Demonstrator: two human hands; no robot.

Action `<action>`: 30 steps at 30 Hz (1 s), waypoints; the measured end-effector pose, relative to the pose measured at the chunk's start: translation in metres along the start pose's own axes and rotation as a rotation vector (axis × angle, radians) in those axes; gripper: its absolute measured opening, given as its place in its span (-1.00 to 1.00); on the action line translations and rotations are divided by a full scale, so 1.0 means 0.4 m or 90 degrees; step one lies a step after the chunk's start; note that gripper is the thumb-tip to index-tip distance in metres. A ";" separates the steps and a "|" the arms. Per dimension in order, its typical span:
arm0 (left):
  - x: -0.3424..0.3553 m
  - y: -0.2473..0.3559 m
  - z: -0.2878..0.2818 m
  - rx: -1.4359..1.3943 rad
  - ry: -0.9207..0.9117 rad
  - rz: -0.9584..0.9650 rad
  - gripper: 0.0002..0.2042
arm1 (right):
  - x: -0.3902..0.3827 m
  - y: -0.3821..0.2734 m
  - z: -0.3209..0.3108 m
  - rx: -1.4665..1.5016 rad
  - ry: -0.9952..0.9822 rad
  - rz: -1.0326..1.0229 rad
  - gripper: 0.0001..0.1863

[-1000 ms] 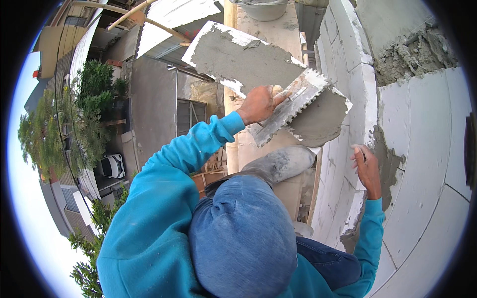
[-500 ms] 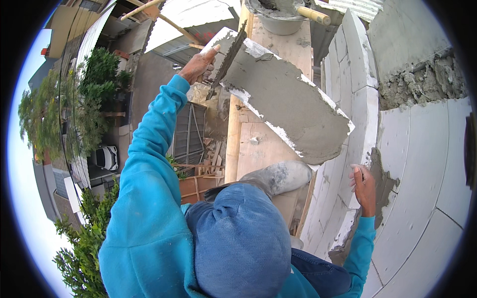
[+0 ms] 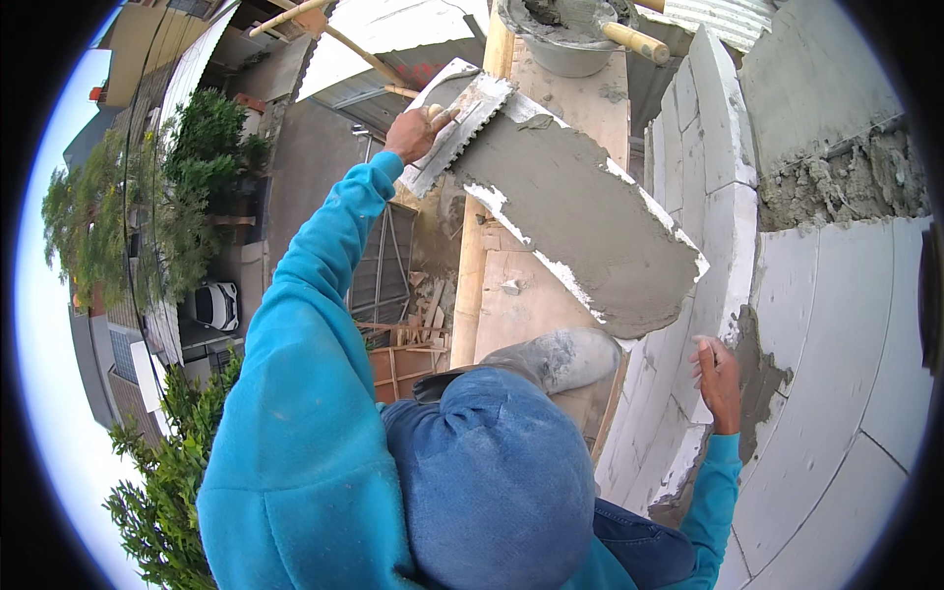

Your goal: The person applies adhesive to a white tile using a notched trowel, then presses the tile onto a wall surface and taps it into place. The person repeats this process for multiple tiles, smoothing the adhesive and aligning each tile with the existing layout.

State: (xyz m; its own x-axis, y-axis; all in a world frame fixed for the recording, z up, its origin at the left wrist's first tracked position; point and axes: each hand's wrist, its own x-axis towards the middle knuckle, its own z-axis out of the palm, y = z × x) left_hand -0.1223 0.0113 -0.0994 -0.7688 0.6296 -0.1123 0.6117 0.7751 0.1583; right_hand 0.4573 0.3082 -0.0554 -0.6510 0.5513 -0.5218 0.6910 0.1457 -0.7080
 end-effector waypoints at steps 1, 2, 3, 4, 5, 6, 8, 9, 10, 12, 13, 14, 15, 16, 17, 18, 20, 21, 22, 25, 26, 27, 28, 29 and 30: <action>-0.008 0.036 -0.027 -0.026 -0.013 -0.014 -0.50 | 0.001 0.006 -0.002 -0.007 -0.006 -0.001 -0.57; -0.015 0.047 -0.036 -0.046 0.008 -0.033 -0.47 | 0.003 0.003 -0.005 0.000 0.005 -0.011 -0.57; -0.030 0.047 -0.038 -0.067 0.027 -0.055 -0.44 | 0.006 -0.001 -0.005 0.007 0.012 -0.020 -0.58; -0.036 0.045 -0.042 -0.088 0.045 -0.075 -0.40 | 0.008 -0.008 -0.007 0.015 0.020 -0.027 -0.58; -0.021 0.035 -0.057 -0.144 0.034 -0.145 -0.31 | 0.009 -0.020 -0.012 0.018 0.027 -0.027 -0.59; -0.017 0.021 -0.066 -0.165 0.076 -0.148 -0.28 | 0.004 -0.037 -0.014 0.020 0.030 -0.023 -0.59; 0.036 -0.110 -0.067 -0.175 0.027 -0.260 -0.29 | 0.003 -0.042 -0.003 0.020 0.010 -0.024 -0.59; 0.057 -0.094 -0.065 -0.215 0.012 -0.260 -0.31 | -0.001 -0.031 -0.007 0.009 0.011 -0.013 -0.59; 0.074 -0.070 -0.076 -0.253 -0.004 -0.261 -0.32 | -0.006 -0.022 -0.008 -0.001 0.010 -0.001 -0.58; 0.086 -0.032 -0.086 -0.319 -0.028 -0.248 -0.35 | -0.014 -0.011 -0.007 0.004 0.011 0.008 -0.58; 0.083 -0.021 -0.086 -0.347 -0.036 -0.233 -0.37 | -0.017 -0.008 -0.005 0.007 0.012 0.011 -0.58; 0.077 -0.010 -0.085 -0.375 -0.044 -0.219 -0.39 | -0.020 -0.001 -0.002 0.004 0.007 0.018 -0.57; 0.067 0.027 -0.092 -0.497 -0.126 -0.250 -0.40 | -0.021 0.006 -0.002 0.000 0.006 0.023 -0.57; 0.056 0.045 -0.086 -0.501 -0.135 -0.252 -0.46 | -0.020 0.009 0.000 -0.003 -0.001 0.026 -0.57; 0.052 0.055 -0.073 -0.437 -0.133 -0.196 -0.49 | -0.017 0.008 0.000 -0.006 -0.004 0.018 -0.56; 0.051 0.066 -0.060 -0.373 -0.131 -0.138 -0.53 | -0.012 0.007 0.002 -0.008 -0.005 0.009 -0.56; 0.056 0.076 -0.054 -0.200 -0.095 0.034 -0.76 | -0.002 -0.002 0.003 -0.006 -0.002 -0.005 -0.56; 0.060 0.002 -0.028 -0.098 -0.039 0.166 -0.76 | 0.005 -0.016 0.013 0.003 -0.011 -0.018 -0.56; 0.066 -0.037 -0.010 0.000 0.014 0.302 -0.73 | 0.008 -0.025 0.014 0.009 -0.013 -0.025 -0.56; 0.063 0.111 -0.036 0.128 -0.062 0.259 -0.67 | 0.004 -0.009 -0.006 -0.002 0.018 -0.032 -0.57; 0.045 0.169 -0.063 0.189 -0.067 0.270 -0.68 | -0.002 -0.010 -0.006 -0.001 0.018 -0.022 -0.56; 0.040 0.193 -0.074 0.189 -0.082 0.237 -0.67 | -0.004 -0.017 -0.005 0.001 0.013 -0.017 -0.56; 0.048 0.201 -0.071 0.201 -0.103 0.201 -0.67 | -0.002 -0.026 -0.003 0.002 0.008 -0.015 -0.56; 0.064 0.210 -0.069 0.212 -0.123 0.166 -0.66 | -0.001 -0.031 0.001 -0.001 0.004 -0.013 -0.56; 0.071 0.232 -0.068 0.222 -0.144 0.134 -0.65 | -0.003 -0.032 0.002 -0.005 0.003 -0.008 -0.55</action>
State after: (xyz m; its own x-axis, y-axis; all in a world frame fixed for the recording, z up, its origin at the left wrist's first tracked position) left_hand -0.0927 0.0997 -0.0613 -0.5849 0.7411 -0.3297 0.8060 0.5765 -0.1343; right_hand 0.4489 0.3049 -0.0460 -0.6585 0.5531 -0.5104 0.6850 0.1595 -0.7109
